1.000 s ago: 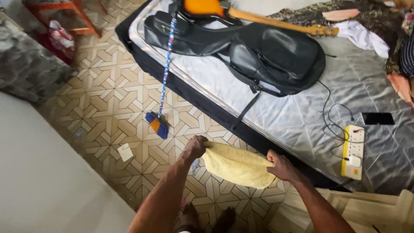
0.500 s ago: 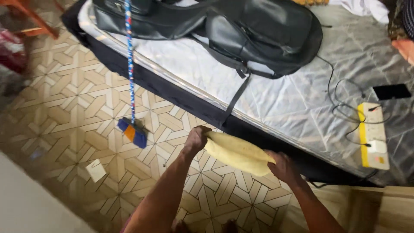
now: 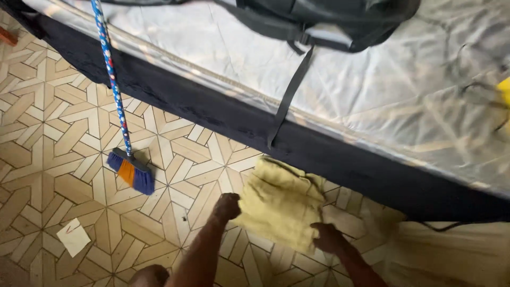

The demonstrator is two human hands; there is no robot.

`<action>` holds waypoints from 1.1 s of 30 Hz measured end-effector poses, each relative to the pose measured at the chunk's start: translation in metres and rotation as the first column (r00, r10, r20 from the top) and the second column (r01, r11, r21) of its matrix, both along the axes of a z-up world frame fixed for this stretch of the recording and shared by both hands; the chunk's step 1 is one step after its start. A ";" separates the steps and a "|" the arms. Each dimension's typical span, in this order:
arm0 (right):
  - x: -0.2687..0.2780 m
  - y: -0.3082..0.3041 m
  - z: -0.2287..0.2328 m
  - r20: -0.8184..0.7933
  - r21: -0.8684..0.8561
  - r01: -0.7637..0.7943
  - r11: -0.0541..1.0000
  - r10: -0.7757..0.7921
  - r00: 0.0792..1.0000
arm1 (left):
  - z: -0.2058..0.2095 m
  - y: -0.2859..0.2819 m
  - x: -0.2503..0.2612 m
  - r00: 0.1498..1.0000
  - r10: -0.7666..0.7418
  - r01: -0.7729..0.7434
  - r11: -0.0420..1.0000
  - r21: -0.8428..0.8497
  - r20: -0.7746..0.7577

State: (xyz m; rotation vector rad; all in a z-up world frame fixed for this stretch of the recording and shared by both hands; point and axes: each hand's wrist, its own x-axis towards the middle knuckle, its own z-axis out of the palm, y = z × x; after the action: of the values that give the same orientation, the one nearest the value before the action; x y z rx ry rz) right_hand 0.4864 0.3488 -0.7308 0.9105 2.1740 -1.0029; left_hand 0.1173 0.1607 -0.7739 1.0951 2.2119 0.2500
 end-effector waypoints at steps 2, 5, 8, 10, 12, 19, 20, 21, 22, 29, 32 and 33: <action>-0.007 0.012 -0.023 0.034 0.013 0.011 1.000 -0.011 0.999 | 0.017 0.009 0.017 0.998 -0.043 0.040 0.996 -0.083 -0.035; -0.021 0.024 -0.027 0.077 0.116 -0.026 0.993 0.017 0.997 | -0.036 0.026 0.040 0.990 -0.122 0.117 0.990 -0.077 -0.067; -0.035 0.020 -0.043 0.014 0.202 -0.018 0.979 0.016 1.000 | -0.061 0.038 0.065 0.969 -0.216 0.213 0.976 -0.035 -0.121; -0.040 0.020 -0.075 -0.054 0.218 0.042 0.975 -0.031 0.998 | -0.063 0.047 0.078 0.946 -0.279 0.271 0.960 -0.070 -0.166; -0.036 0.024 -0.119 -0.115 0.414 -0.057 0.908 0.114 0.987 | -0.076 0.055 0.092 0.922 -0.342 0.338 0.940 -0.054 -0.183; -0.075 -0.003 -0.082 0.106 0.240 0.023 0.971 -0.050 0.993 | -0.071 0.068 0.101 0.861 -0.405 0.417 0.908 -0.029 -0.309; -0.071 -0.002 -0.100 0.019 0.256 0.028 0.966 -0.034 0.999 | -0.075 0.068 0.099 0.858 -0.398 0.414 0.910 -0.022 -0.326; -0.071 -0.003 -0.117 -0.073 0.272 0.038 0.962 -0.019 0.997 | -0.077 0.067 0.094 0.852 -0.393 0.413 0.910 -0.017 -0.346; -0.074 -0.006 -0.121 -0.075 0.265 0.039 0.964 -0.020 0.997 | -0.074 0.068 0.091 0.851 -0.396 0.413 0.910 -0.024 -0.345; -0.103 -0.006 -0.071 0.143 0.310 -0.068 0.948 0.025 0.989 | -0.069 0.074 0.072 0.907 -0.375 0.370 0.927 -0.061 -0.193; -0.122 -0.017 -0.051 0.193 0.236 -0.077 0.969 0.031 0.981 | -0.061 0.052 0.054 0.946 -0.280 0.283 0.959 -0.004 -0.167; -0.126 -0.017 -0.046 0.156 0.214 -0.056 0.975 0.022 0.988 | -0.054 0.047 0.049 0.961 -0.242 0.244 0.970 0.000 -0.132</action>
State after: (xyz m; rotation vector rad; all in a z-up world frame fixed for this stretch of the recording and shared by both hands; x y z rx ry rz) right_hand 0.3605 0.3314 -0.7771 1.0048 2.1910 -0.6611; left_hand 0.1665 0.2074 -0.8276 1.4146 2.1633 0.0918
